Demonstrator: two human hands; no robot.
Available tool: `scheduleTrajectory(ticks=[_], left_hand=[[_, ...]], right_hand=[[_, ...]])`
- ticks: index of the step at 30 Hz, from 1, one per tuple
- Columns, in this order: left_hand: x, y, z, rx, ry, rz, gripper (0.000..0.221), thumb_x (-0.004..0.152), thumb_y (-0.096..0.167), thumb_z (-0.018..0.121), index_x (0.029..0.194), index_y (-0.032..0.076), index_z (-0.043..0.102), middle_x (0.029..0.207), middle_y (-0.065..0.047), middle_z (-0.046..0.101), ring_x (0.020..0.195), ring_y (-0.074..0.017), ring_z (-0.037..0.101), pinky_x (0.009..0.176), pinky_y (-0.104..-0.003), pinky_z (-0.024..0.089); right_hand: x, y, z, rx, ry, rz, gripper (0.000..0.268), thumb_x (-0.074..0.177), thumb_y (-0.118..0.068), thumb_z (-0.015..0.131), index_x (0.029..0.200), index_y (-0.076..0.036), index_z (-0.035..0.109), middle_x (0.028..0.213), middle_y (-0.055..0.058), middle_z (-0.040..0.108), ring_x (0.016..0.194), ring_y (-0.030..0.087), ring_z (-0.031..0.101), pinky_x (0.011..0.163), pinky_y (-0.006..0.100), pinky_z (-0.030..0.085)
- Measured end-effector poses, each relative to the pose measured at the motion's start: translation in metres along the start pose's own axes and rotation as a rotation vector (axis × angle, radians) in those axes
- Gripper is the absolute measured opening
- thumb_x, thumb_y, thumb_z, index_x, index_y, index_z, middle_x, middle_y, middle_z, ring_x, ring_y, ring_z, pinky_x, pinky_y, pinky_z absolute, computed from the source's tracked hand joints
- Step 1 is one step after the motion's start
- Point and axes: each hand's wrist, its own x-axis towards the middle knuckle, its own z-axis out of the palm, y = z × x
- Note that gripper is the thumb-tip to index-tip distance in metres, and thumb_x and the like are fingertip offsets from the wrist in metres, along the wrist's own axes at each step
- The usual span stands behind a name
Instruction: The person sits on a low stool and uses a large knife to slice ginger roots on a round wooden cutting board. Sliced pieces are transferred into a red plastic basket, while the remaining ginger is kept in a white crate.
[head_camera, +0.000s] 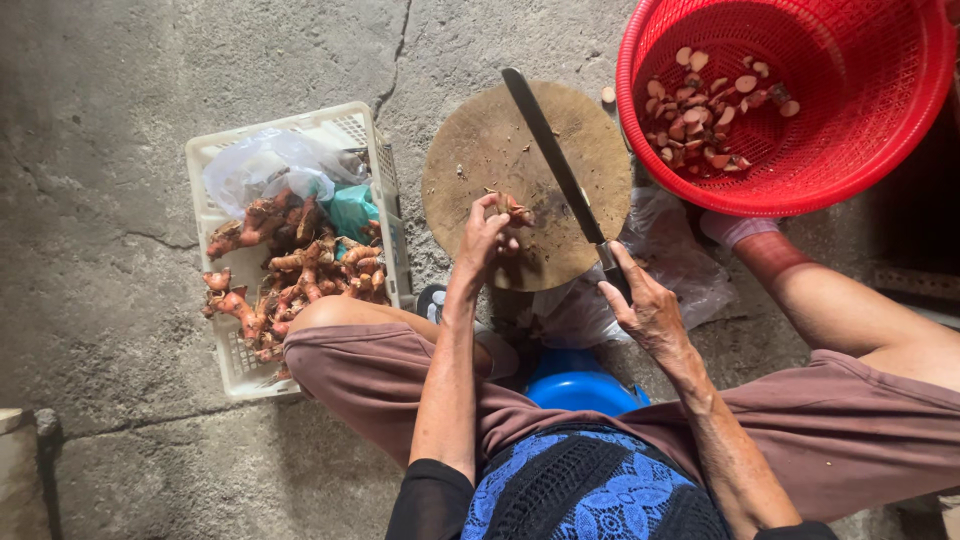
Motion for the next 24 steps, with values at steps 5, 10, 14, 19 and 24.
scheduleTrajectory(ticks=[5, 10, 14, 19, 24], left_hand=[[-0.015, -0.007, 0.022, 0.803, 0.261, 0.378, 0.037, 0.102, 0.013, 0.057, 0.137, 0.009, 0.044, 0.098, -0.014, 0.071, 0.079, -0.0296, 0.074, 0.069, -0.041, 0.058], [-0.057, 0.003, 0.033, 0.939, 0.307, 0.441, 0.032, 0.096, 0.007, 0.052, 0.127, 0.008, 0.042, 0.101, -0.016, 0.068, 0.079, -0.0324, 0.073, 0.066, -0.043, 0.060], [-0.079, 0.019, 0.044, 1.137, 0.288, 0.541, 0.029, 0.099, 0.011, 0.059, 0.123, 0.008, 0.042, 0.110, -0.023, 0.066, 0.083, -0.0364, 0.073, 0.063, -0.043, 0.058], [-0.086, 0.038, 0.054, 0.914, 0.291, 0.337, 0.035, 0.093, 0.020, 0.062, 0.123, 0.008, 0.048, 0.102, -0.019, 0.068, 0.080, -0.0394, 0.073, 0.068, -0.049, 0.057], [-0.094, 0.045, 0.058, 0.947, 0.329, 0.436, 0.032, 0.097, 0.025, 0.063, 0.122, 0.009, 0.050, 0.106, -0.019, 0.069, 0.085, -0.0425, 0.071, 0.070, -0.050, 0.057]], right_hand=[[-0.005, -0.004, 0.001, -0.012, -0.027, -0.017, 0.066, 0.093, -0.018, 0.074, 0.153, -0.014, 0.046, 0.120, 0.021, 0.071, 0.099, 0.039, 0.072, 0.077, 0.044, 0.060], [-0.006, -0.019, 0.007, -0.084, -0.045, -0.096, 0.068, 0.092, -0.019, 0.074, 0.153, -0.017, 0.044, 0.114, 0.017, 0.071, 0.087, 0.038, 0.073, 0.069, 0.044, 0.060], [-0.007, -0.026, 0.010, -0.156, -0.025, -0.156, 0.069, 0.092, -0.019, 0.074, 0.154, -0.018, 0.043, 0.101, 0.014, 0.068, 0.073, 0.036, 0.071, 0.060, 0.045, 0.058], [-0.006, -0.021, 0.019, -0.180, -0.049, -0.155, 0.069, 0.095, -0.021, 0.072, 0.156, -0.018, 0.040, 0.096, 0.015, 0.064, 0.066, 0.035, 0.067, 0.056, 0.045, 0.055], [-0.007, -0.010, 0.036, -0.320, -0.140, -0.075, 0.072, 0.092, -0.025, 0.073, 0.156, -0.022, 0.039, 0.093, 0.017, 0.064, 0.067, 0.040, 0.067, 0.058, 0.051, 0.054]])
